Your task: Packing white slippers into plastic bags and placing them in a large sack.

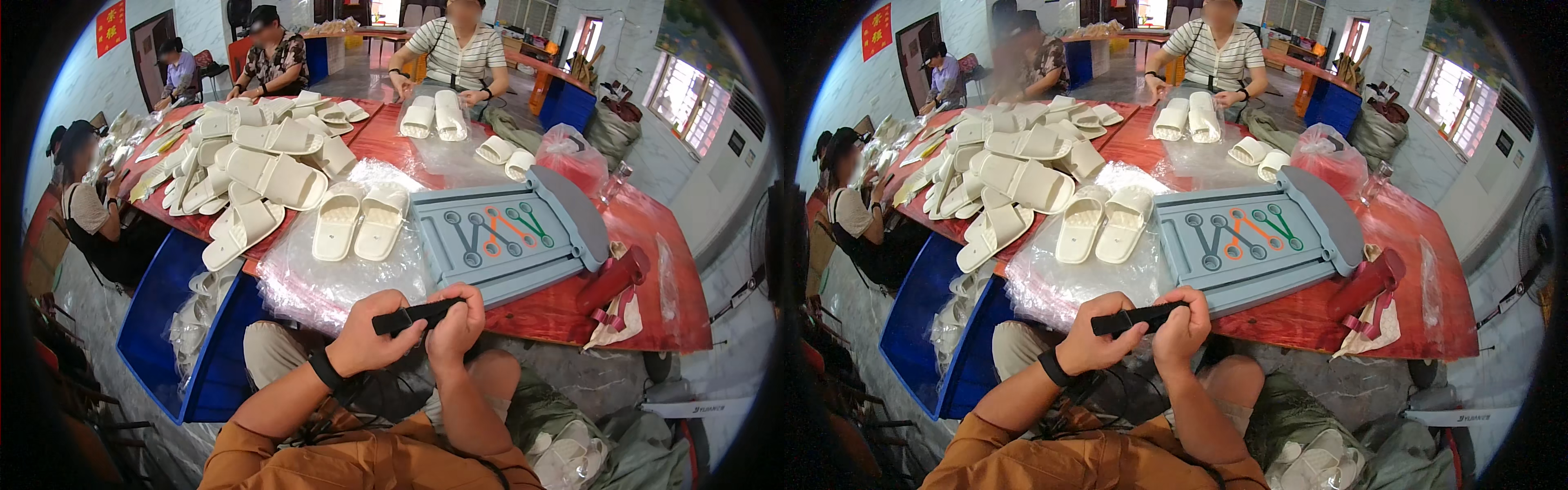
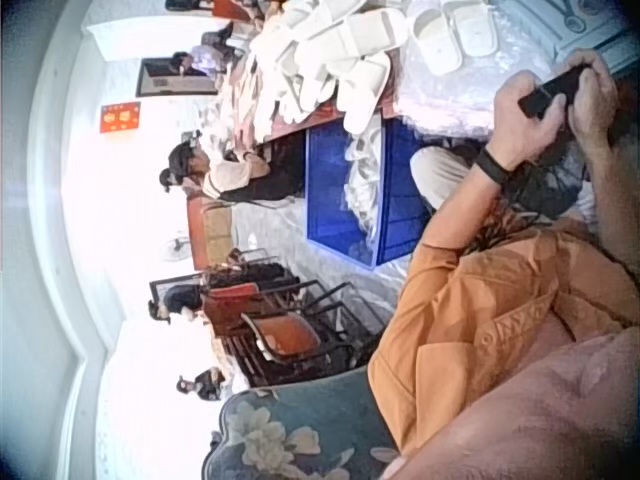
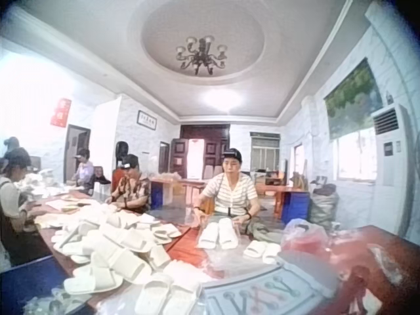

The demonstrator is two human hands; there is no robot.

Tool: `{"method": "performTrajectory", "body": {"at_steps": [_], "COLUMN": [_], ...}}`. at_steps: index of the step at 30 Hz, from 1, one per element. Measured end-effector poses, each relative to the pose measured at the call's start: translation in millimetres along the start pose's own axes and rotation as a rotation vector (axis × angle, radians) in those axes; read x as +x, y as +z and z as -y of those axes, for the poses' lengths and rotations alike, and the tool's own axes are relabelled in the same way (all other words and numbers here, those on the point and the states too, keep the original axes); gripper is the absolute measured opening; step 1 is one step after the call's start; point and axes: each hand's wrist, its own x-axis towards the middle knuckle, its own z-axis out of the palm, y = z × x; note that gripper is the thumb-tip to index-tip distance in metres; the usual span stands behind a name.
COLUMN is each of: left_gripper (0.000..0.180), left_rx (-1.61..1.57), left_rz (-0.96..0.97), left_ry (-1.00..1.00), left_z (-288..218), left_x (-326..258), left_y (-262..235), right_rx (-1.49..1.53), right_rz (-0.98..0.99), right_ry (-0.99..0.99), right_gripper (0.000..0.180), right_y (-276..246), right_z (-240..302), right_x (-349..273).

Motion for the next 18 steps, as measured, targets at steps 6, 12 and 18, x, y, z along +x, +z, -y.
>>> {"method": "performTrajectory", "body": {"at_steps": [6,12,18], "left_gripper": [0.016,0.015,0.028], "left_rx": [-0.159,-0.209,-0.147], "left_rz": [-0.039,-0.092,-0.093], "left_ry": [-0.105,-0.100,-0.261], "left_z": [9,13,18], "left_x": [-7,-8,4], "left_y": [10,13,-4], "right_rx": [0.250,0.112,-0.355], "right_rz": [-0.175,-0.027,0.234], "right_ry": [0.246,0.158,-0.286], "right_gripper": [0.018,0.018,0.031], "right_y": [8,-1,-20], "right_z": [10,10,28], "right_x": [-5,2,14]}}
